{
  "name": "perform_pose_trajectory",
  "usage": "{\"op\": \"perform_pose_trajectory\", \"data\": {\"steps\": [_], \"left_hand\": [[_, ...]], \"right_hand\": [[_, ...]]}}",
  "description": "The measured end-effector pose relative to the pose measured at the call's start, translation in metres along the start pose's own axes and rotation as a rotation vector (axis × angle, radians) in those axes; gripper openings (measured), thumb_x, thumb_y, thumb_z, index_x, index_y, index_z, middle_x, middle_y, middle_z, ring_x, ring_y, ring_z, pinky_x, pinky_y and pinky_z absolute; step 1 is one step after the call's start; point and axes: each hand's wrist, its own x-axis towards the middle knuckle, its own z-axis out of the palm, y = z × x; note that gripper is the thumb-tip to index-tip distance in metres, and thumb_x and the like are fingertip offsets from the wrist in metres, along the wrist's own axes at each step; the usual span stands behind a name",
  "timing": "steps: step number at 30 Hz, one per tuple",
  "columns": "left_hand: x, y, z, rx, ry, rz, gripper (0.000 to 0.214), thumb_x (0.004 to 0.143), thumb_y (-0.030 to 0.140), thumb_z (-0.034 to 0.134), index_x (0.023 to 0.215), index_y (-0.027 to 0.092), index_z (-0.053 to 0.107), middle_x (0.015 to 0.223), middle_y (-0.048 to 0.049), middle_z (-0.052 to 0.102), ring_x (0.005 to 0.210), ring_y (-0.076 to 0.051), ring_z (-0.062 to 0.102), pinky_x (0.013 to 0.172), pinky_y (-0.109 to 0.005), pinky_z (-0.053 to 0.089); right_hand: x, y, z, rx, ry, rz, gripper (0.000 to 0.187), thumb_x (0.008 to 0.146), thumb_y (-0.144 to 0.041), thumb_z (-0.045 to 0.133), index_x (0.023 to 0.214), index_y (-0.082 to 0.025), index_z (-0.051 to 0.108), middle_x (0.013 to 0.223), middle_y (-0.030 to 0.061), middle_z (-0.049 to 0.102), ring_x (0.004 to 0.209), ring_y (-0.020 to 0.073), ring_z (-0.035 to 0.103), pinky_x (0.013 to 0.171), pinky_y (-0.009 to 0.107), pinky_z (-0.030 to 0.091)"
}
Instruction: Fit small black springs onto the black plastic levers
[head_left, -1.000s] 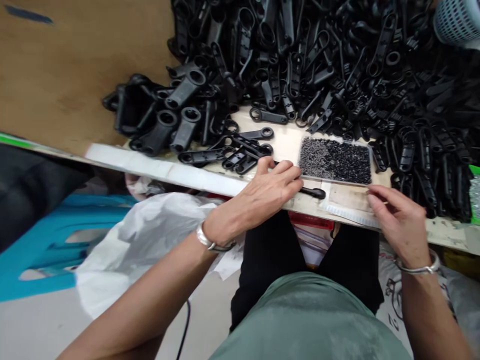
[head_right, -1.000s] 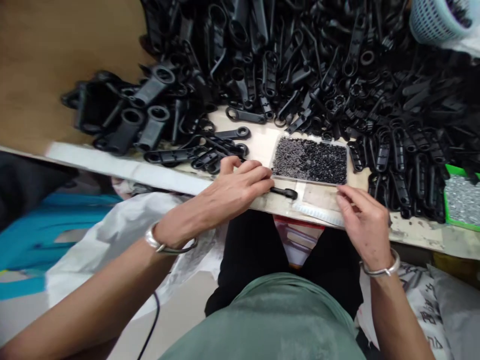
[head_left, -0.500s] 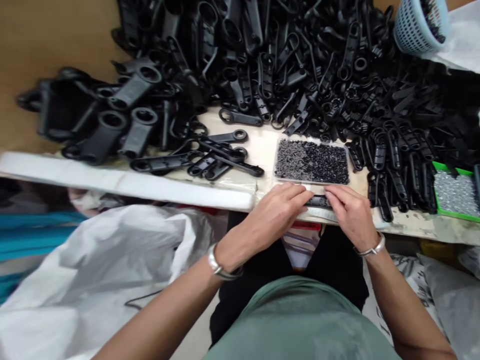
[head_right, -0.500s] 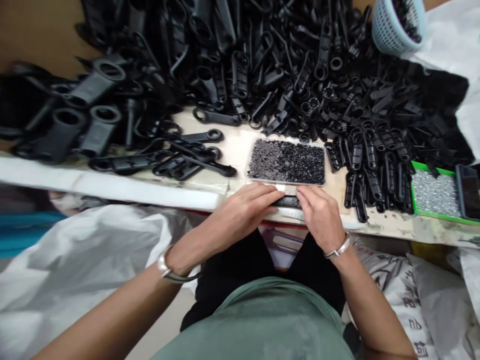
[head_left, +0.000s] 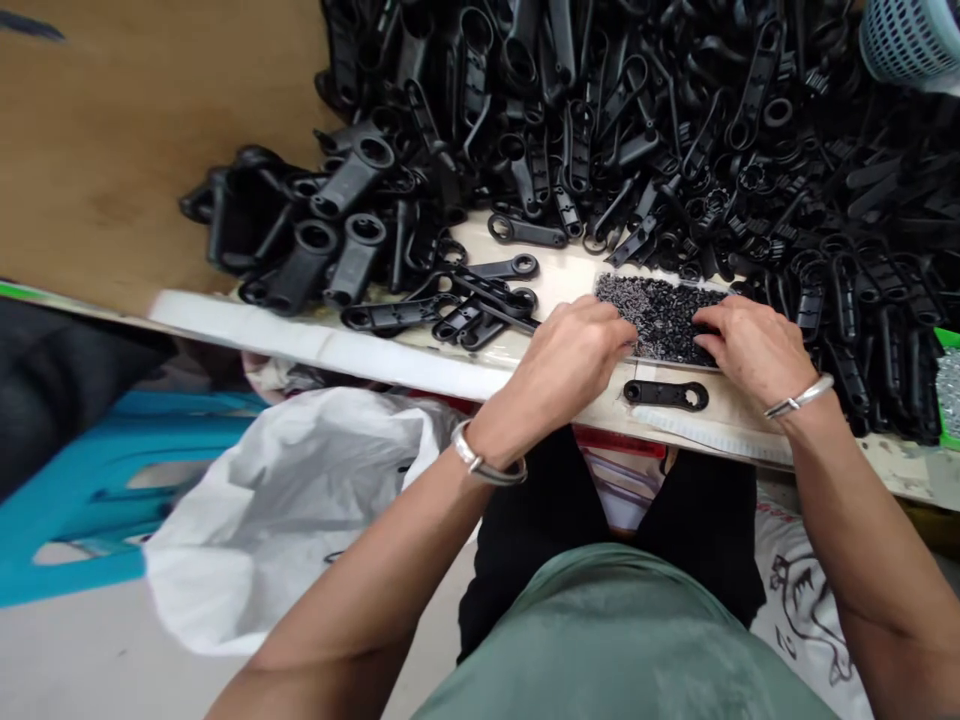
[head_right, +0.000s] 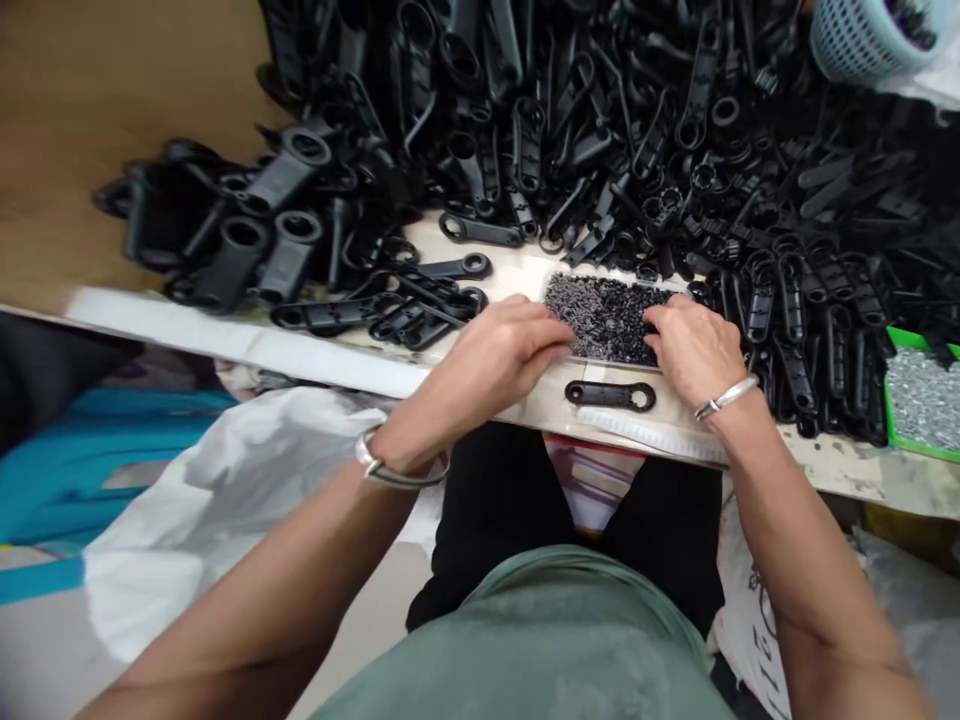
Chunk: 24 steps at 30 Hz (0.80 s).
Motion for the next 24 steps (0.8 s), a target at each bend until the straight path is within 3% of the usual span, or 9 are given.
{"op": "perform_pose_trajectory", "data": {"steps": [5,9,14,18,21,24], "left_hand": [[0.034,-0.003,-0.005,0.148,-0.157,0.034,0.022,0.088,0.007,0.049,0.088,0.015,0.069,0.092,-0.0084,0.068,0.094,-0.024,0.060,0.078,-0.034,0.042],[0.045,-0.004,0.000,0.196,-0.186,0.060,0.022,0.085,0.003,0.049,0.080,0.015,0.066,0.087,-0.0076,0.068,0.094,-0.024,0.061,0.083,-0.038,0.040],[0.044,-0.007,0.005,0.164,-0.170,0.080,0.021,0.084,0.002,0.049,0.074,0.015,0.063,0.081,-0.0067,0.065,0.092,-0.024,0.060,0.084,-0.039,0.038],[0.043,-0.010,0.004,0.066,-0.113,0.071,0.020,0.082,0.003,0.049,0.073,0.015,0.063,0.083,-0.0061,0.066,0.090,-0.022,0.059,0.083,-0.036,0.039],[0.040,-0.010,0.001,-0.131,-0.029,0.004,0.017,0.082,0.007,0.053,0.078,0.014,0.067,0.079,-0.0051,0.067,0.079,-0.019,0.059,0.076,-0.032,0.041],[0.036,-0.010,0.000,-0.479,0.053,-0.103,0.010,0.078,0.009,0.060,0.077,0.013,0.070,0.072,-0.0022,0.067,0.067,-0.014,0.058,0.067,-0.028,0.042]], "right_hand": [[0.004,-0.004,0.002,-0.059,-0.048,-0.009,0.012,0.092,-0.027,0.060,0.093,-0.024,0.071,0.091,0.0040,0.067,0.079,0.0239,0.064,0.053,0.032,0.027],[-0.001,0.000,0.001,0.053,0.022,-0.008,0.013,0.091,-0.023,0.059,0.091,-0.023,0.073,0.093,0.0047,0.069,0.081,0.0245,0.065,0.056,0.032,0.035],[-0.012,0.009,0.000,0.483,0.187,-0.023,0.015,0.084,-0.014,0.064,0.091,-0.021,0.076,0.085,0.0028,0.072,0.075,0.0190,0.065,0.072,0.032,0.048],[-0.021,0.010,0.000,0.934,0.168,0.136,0.010,0.079,-0.019,0.069,0.085,-0.021,0.077,0.068,-0.0004,0.069,0.054,0.0132,0.059,0.055,0.027,0.048],[-0.028,0.004,0.000,1.264,0.119,0.237,0.010,0.075,-0.024,0.075,0.084,-0.020,0.077,0.064,-0.0002,0.068,0.048,0.0107,0.057,0.048,0.023,0.049],[-0.032,-0.005,0.001,1.535,0.085,0.316,0.014,0.071,-0.025,0.080,0.083,-0.018,0.077,0.075,0.0039,0.072,0.057,0.0124,0.064,0.053,0.022,0.055]]}}
